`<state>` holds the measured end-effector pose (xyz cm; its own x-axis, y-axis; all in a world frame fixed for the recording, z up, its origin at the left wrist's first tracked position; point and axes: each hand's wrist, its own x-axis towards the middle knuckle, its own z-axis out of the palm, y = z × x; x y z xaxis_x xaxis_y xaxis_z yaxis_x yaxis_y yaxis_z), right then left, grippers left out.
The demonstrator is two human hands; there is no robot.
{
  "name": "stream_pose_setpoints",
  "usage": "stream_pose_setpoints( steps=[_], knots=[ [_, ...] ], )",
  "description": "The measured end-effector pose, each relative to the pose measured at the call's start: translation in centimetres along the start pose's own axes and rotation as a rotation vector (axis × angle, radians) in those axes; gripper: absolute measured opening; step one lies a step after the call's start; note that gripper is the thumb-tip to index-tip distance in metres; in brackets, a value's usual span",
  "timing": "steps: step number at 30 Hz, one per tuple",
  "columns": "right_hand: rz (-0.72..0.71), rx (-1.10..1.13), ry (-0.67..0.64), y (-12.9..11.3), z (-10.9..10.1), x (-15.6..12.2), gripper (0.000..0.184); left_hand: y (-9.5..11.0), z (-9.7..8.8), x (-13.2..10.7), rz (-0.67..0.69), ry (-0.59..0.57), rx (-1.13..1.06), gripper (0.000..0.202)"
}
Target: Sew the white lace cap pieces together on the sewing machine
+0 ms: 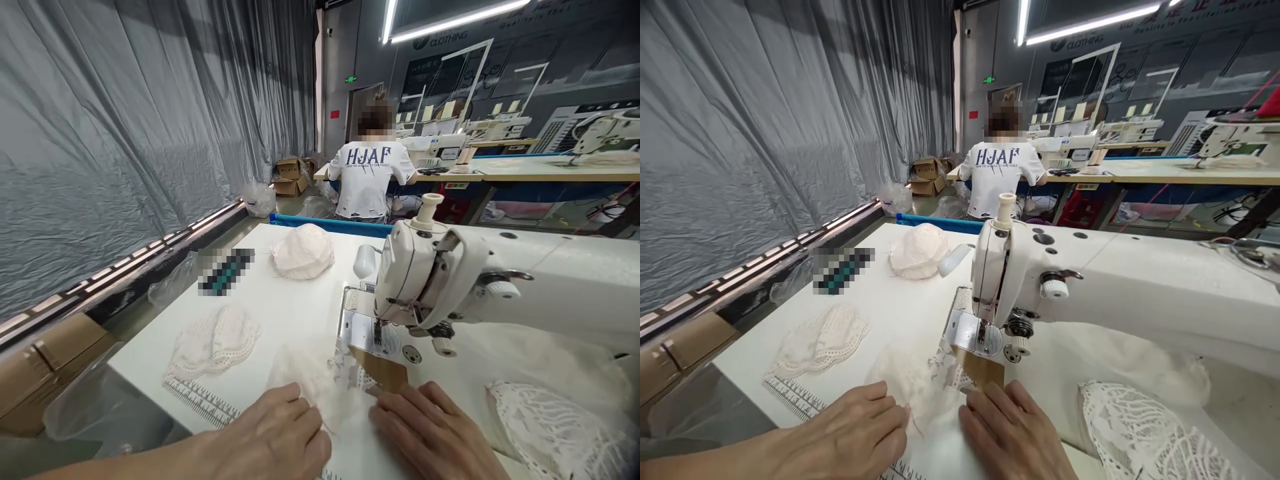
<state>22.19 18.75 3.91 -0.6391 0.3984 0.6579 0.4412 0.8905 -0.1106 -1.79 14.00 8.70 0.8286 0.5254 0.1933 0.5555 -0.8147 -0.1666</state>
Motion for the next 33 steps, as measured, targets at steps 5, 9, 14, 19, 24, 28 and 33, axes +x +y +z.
stream_pose_setpoints(
  steps=[5, 9, 14, 19, 24, 28, 33],
  knots=[
    [-0.133, -0.019, -0.035, 0.2, -1.2, 0.5, 0.032, -1.5, -0.6, 2.9, -0.097, -0.029, -0.218, 0.026],
    [-0.17, -0.008, -0.026, 0.3, -1.8, 0.9, 0.03, -3.3, 1.1, 7.2, -0.04, -0.034, -0.501, 0.055],
    [-0.139, 0.024, -0.07, 0.7, -1.6, -0.3, 0.034, -5.1, 2.1, 8.8, -0.112, -0.214, -0.758, 0.049],
    [-0.106, 0.028, -0.084, 1.6, -0.7, -1.2, 0.032, -5.9, 2.5, 7.2, -0.289, -0.084, -0.734, 0.025],
    [-0.008, -0.066, -0.03, 1.9, 0.0, -0.5, 0.035, -5.3, 3.3, 7.4, -0.408, -0.074, -0.652, 0.026],
    [0.031, -0.1, -0.049, 1.9, 0.1, 0.0, 0.04, -4.9, 4.3, 7.9, -0.407, -0.052, -0.569, 0.025],
    [0.029, -0.137, -0.107, 2.4, 0.1, -0.4, 0.041, -4.9, 5.2, 7.9, -0.399, 0.002, -0.557, 0.028]
  ],
)
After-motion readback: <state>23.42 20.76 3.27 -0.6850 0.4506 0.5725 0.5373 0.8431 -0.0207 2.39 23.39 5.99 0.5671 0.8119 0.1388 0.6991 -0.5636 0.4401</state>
